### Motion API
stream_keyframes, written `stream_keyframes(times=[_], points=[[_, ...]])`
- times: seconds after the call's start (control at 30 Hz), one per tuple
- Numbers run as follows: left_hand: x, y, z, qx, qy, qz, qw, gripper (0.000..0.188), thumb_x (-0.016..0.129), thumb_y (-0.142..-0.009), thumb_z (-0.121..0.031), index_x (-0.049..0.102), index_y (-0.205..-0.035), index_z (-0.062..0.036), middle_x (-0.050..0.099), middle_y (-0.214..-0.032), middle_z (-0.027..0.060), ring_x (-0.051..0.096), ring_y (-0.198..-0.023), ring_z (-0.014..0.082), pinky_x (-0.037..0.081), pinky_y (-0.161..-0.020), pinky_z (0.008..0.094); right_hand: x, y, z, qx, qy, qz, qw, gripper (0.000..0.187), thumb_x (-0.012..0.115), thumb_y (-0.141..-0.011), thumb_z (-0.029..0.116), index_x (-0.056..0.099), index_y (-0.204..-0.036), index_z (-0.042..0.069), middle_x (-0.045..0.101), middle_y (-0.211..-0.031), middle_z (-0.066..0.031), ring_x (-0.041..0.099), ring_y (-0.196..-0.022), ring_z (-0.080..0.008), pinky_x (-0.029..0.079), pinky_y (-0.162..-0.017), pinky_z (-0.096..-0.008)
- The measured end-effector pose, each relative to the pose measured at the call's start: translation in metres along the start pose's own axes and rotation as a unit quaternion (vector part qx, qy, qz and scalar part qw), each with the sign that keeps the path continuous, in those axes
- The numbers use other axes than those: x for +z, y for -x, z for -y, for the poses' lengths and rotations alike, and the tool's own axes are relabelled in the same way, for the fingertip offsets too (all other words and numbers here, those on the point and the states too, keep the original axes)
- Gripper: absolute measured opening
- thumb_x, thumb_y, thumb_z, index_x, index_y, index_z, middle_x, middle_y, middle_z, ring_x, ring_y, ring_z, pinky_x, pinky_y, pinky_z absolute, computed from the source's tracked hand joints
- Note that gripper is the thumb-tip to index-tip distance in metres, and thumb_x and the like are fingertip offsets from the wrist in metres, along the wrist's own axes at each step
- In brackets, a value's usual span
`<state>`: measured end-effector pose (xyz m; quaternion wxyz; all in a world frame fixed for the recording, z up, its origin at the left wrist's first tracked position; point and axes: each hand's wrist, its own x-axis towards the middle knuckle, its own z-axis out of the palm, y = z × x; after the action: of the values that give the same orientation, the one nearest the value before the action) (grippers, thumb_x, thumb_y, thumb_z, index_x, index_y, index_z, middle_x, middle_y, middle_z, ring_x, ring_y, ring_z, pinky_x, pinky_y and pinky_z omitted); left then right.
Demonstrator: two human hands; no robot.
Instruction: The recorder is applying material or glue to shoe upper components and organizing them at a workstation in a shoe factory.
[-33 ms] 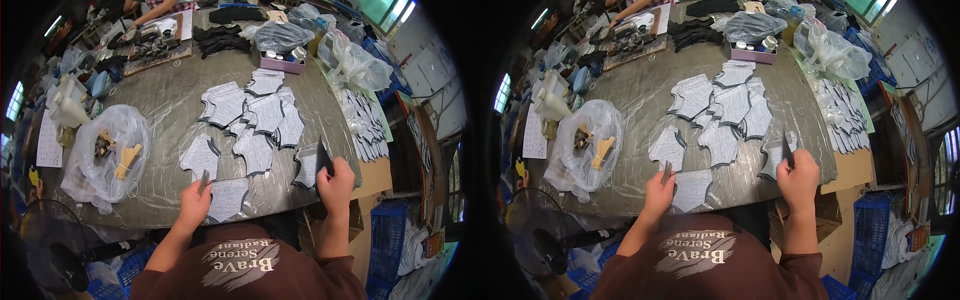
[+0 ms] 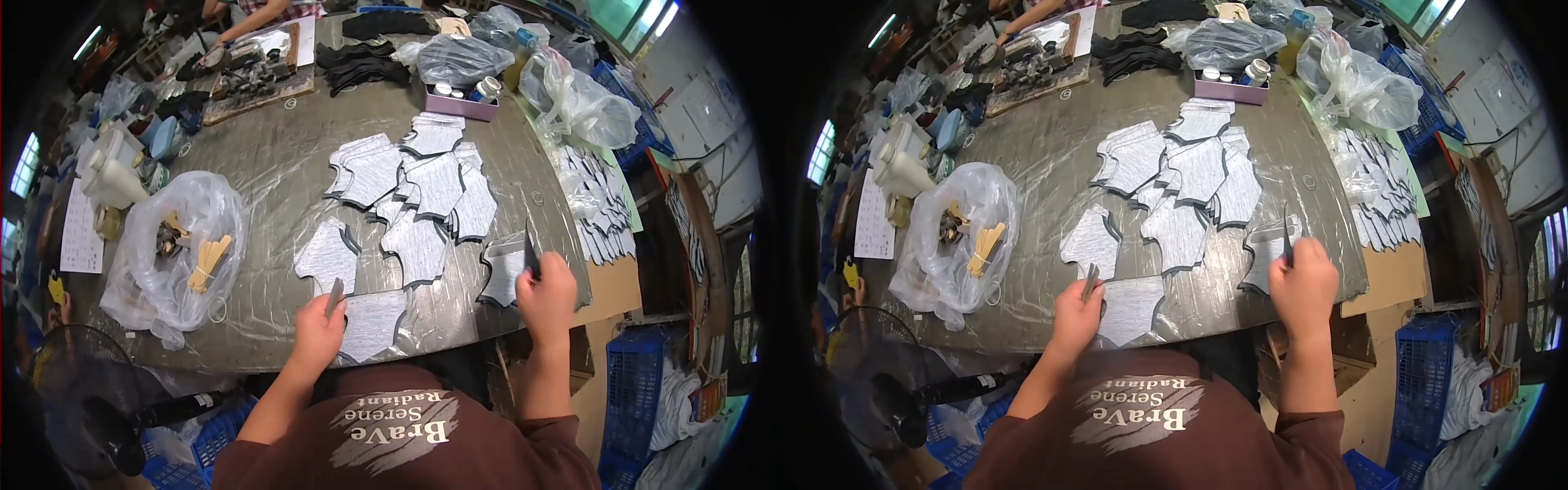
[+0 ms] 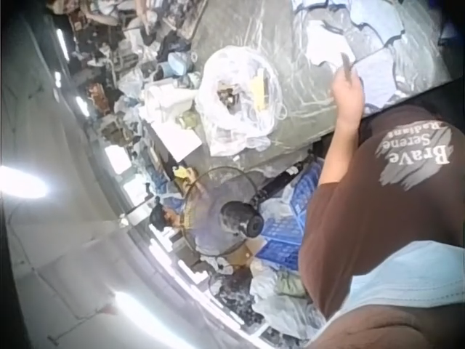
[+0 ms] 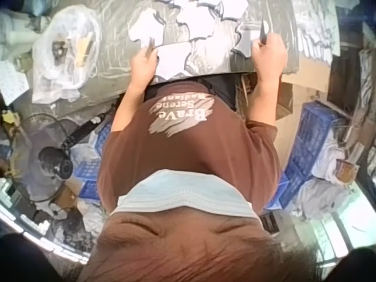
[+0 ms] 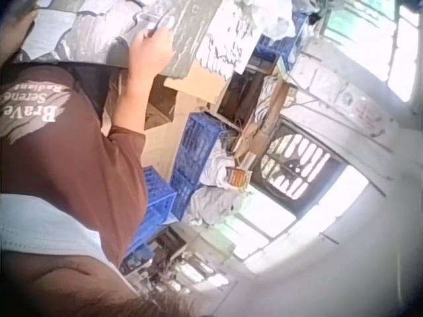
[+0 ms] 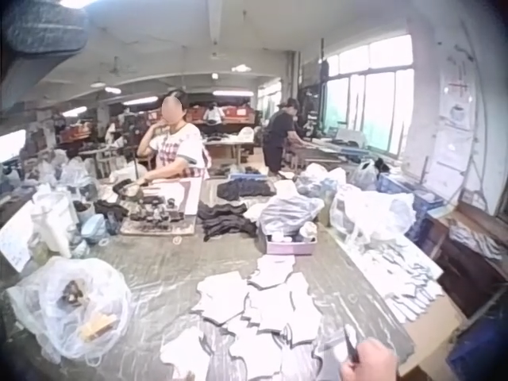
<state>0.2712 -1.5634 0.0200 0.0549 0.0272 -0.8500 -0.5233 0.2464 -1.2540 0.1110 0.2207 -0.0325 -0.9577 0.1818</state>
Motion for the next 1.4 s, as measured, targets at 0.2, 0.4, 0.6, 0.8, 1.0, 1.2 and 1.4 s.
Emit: stream_keyframes(times=[0.2,0.4,0.6,0.8,1.0,1.2,1.4], points=[[-0.004,0.001,0.013,0.062,-0.044,-0.008,0.997,0.014,0.055,-0.083,-0.004,0.06,-0.092,0.0032,0.056,-0.07,0.0034,0.05,-0.06,0.0081,0.041,-0.055,0.0248,0.065,0.008,-0.016,0.012,0.075,0.116,0.99,0.025,0.07,-0.066,0.019,0.054,-0.073,0.002,0.056,-0.074,-0.015,0.058,-0.068,-0.0343,0.045,-0.058,-0.0427],[-0.003,0.005,0.0,-0.048,0.046,0.002,0.998,0.013,0.055,-0.083,-0.008,0.059,-0.09,0.0019,0.055,-0.066,0.0108,0.052,-0.06,0.017,0.042,-0.057,0.0298,0.072,0.011,-0.014,0.112,0.073,0.104,0.986,0.036,0.076,-0.063,0.029,0.053,-0.071,0.003,0.056,-0.075,-0.0123,0.056,-0.067,-0.0321,0.045,-0.058,-0.04],[-0.005,0.007,0.009,-0.013,0.043,0.01,0.999,0.018,0.054,-0.086,-0.009,0.061,-0.097,0.0032,0.056,-0.068,0.0015,0.05,-0.063,0.0064,0.041,-0.056,0.0218,0.067,0.022,0.022,0.027,-0.221,0.074,0.972,0.023,0.074,-0.067,0.016,0.057,-0.075,0.002,0.057,-0.075,-0.0111,0.056,-0.066,-0.0285,0.046,-0.059,-0.0352],[-0.011,0.009,-0.013,-0.085,0.104,0.052,0.99,0.024,0.051,-0.087,-0.009,0.056,-0.107,0.0036,0.058,-0.08,0.004,0.049,-0.07,0.0072,0.04,-0.059,0.024,0.086,0.042,0.095,-0.024,-0.463,0.31,0.83,0.01,0.063,-0.076,0.008,0.063,-0.081,-0.001,0.061,-0.077,-0.0123,0.059,-0.071,-0.0218,0.047,-0.064,-0.0302],[-0.018,0.021,-0.015,-0.129,0.23,0.16,0.951,0.031,0.045,-0.093,-0.02,0.05,-0.114,0.0016,0.059,-0.092,0.0061,0.052,-0.086,0.011,0.042,-0.073,0.0264,0.101,0.049,0.12,0.045,-0.565,0.391,0.725,0.01,0.061,-0.081,0.006,0.062,-0.083,-0.003,0.063,-0.077,-0.0053,0.056,-0.07,-0.0076,0.045,-0.062,-0.0222],[-0.012,0.015,-0.02,0.055,0.053,0.138,0.988,0.03,0.04,-0.094,-0.023,0.052,-0.109,-0.0003,0.06,-0.091,0.0151,0.058,-0.084,0.0267,0.044,-0.074,0.0331,0.097,0.051,0.115,0.079,-0.557,0.408,0.719,0.01,0.06,-0.082,0.007,0.062,-0.085,-0.003,0.06,-0.074,-0.0012,0.052,-0.067,-0.0041,0.042,-0.057,-0.0194],[-0.006,0.016,-0.024,0.022,0.061,0.158,0.985,0.032,0.04,-0.094,-0.027,0.053,-0.105,-0.0001,0.058,-0.084,0.0118,0.056,-0.074,0.0257,0.044,-0.067,0.0312,0.1,0.056,0.111,0.13,-0.613,0.397,0.671,0.007,0.06,-0.082,0.007,0.062,-0.082,0.0,0.057,-0.069,0.0013,0.048,-0.061,-0.0016,0.038,-0.051,-0.0172]])
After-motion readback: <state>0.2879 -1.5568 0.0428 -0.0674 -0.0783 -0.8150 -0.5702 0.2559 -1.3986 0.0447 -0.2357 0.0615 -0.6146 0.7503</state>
